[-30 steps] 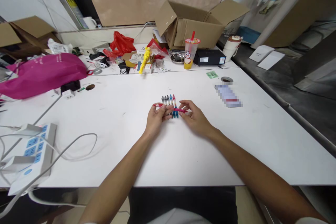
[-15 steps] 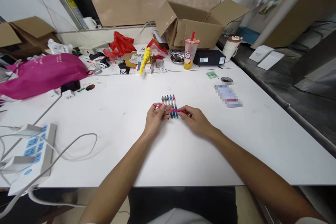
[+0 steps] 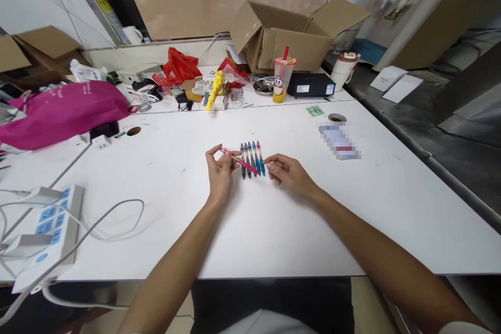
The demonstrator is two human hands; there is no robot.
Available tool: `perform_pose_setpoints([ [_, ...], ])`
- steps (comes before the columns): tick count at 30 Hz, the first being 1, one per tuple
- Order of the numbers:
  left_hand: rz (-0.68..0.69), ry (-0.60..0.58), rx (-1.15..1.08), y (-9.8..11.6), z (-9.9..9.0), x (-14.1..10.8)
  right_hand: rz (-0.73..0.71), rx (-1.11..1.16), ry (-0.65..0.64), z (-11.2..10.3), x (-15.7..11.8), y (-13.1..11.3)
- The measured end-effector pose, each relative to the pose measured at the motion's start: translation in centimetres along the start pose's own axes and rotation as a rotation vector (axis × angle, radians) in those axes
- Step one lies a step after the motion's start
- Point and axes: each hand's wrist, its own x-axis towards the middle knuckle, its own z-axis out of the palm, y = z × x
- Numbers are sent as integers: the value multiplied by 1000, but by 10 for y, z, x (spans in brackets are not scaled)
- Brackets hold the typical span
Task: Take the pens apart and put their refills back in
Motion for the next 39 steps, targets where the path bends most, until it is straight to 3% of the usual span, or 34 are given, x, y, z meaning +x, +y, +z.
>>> perform_pose_setpoints([
  [5,19,29,-8,5,-3,4,13,-53,2,-1,1,3],
  [11,-22,-139,10,4,-5,5,4,-68,-22,0,0,1],
  [17,-60,-170,21,6,-3,4,9,-90,-42,1,-1,-2],
  [25,-162,-250,-28,7,4,-3,43,-146,-307,14,-9,-6],
  [27,-171,-252,-29,5,4,-3,37,-157,-239,13,-7,-6],
  [29,-163,-227,-11,3,2,-2,25,-210,-81,8,-4,-3],
  [33,-207,-181,86,-1,-3,2,110,-529,202,-6,3,5],
  [39,-259,-172,152,3,-1,2,218,-917,149,-7,7,15],
])
